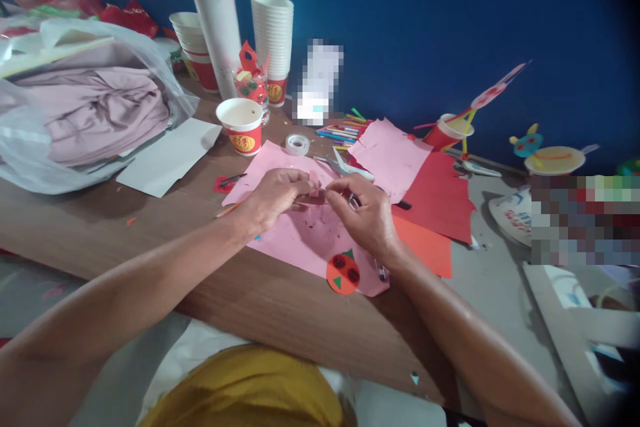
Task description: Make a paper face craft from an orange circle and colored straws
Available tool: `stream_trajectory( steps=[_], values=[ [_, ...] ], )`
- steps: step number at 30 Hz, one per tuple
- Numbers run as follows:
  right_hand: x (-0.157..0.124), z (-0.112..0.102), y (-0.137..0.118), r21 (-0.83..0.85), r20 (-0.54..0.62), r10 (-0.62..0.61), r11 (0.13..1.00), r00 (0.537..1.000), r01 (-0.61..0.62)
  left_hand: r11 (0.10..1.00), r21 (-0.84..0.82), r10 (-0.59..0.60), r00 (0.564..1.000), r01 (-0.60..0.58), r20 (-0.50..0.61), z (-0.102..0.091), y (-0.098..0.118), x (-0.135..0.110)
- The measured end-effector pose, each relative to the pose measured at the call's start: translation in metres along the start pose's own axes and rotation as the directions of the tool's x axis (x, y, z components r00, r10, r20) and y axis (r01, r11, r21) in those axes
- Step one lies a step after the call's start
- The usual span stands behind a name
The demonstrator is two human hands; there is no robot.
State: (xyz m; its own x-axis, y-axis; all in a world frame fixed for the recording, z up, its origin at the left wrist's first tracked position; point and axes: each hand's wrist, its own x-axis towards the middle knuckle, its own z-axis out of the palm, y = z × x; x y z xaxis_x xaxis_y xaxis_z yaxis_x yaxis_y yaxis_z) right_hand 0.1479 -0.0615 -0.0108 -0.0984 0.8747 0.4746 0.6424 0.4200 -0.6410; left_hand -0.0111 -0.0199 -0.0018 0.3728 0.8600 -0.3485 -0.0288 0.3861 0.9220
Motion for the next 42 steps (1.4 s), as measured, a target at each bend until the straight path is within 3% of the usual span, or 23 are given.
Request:
stream_trajectory(
  steps=[4, 9, 18, 24, 29, 34, 42],
  values=[
    [0.004, 0.0, 0.004, 0.267, 0.084, 0.283, 0.917, 0.956, -0.295, 0.998, -0.011, 0.067, 0.997, -0.068, -0.042, 0.001, 0.002, -0.002],
    [0.004, 0.001, -0.001, 0.333, 0.202, 0.364, 0.847, 0.909, -0.413, 0.994, -0.026, 0.105, 0.994, -0.105, -0.033, 0.006, 0.004, -0.006],
    [0.001, 0.01, -0.004, 0.321, 0.157, 0.377, 0.854, 0.913, -0.408, 0.993, -0.016, 0.12, 0.993, -0.12, -0.016, 0.01, -0.001, -0.005],
    [0.002, 0.008, -0.003, 0.385, 0.205, 0.427, 0.792, 0.881, -0.474, 0.995, -0.078, 0.063, 0.997, -0.059, 0.042, 0.009, 0.003, -0.008],
    [0.002, 0.007, -0.001, 0.449, 0.204, 0.414, 0.766, 0.887, -0.46, 0.983, -0.165, 0.079, 0.997, -0.076, 0.012, 0.005, 0.007, -0.007],
    [0.002, 0.007, -0.001, 0.424, 0.214, 0.423, 0.772, 0.881, -0.474, 0.994, -0.082, 0.069, 0.997, -0.066, 0.03, 0.006, 0.008, -0.01],
    [0.001, 0.007, -0.001, 0.366, 0.231, 0.399, 0.809, 0.887, -0.459, 0.994, 0.039, 0.103, 0.993, -0.101, -0.063, 0.008, 0.008, -0.01]
  ],
)
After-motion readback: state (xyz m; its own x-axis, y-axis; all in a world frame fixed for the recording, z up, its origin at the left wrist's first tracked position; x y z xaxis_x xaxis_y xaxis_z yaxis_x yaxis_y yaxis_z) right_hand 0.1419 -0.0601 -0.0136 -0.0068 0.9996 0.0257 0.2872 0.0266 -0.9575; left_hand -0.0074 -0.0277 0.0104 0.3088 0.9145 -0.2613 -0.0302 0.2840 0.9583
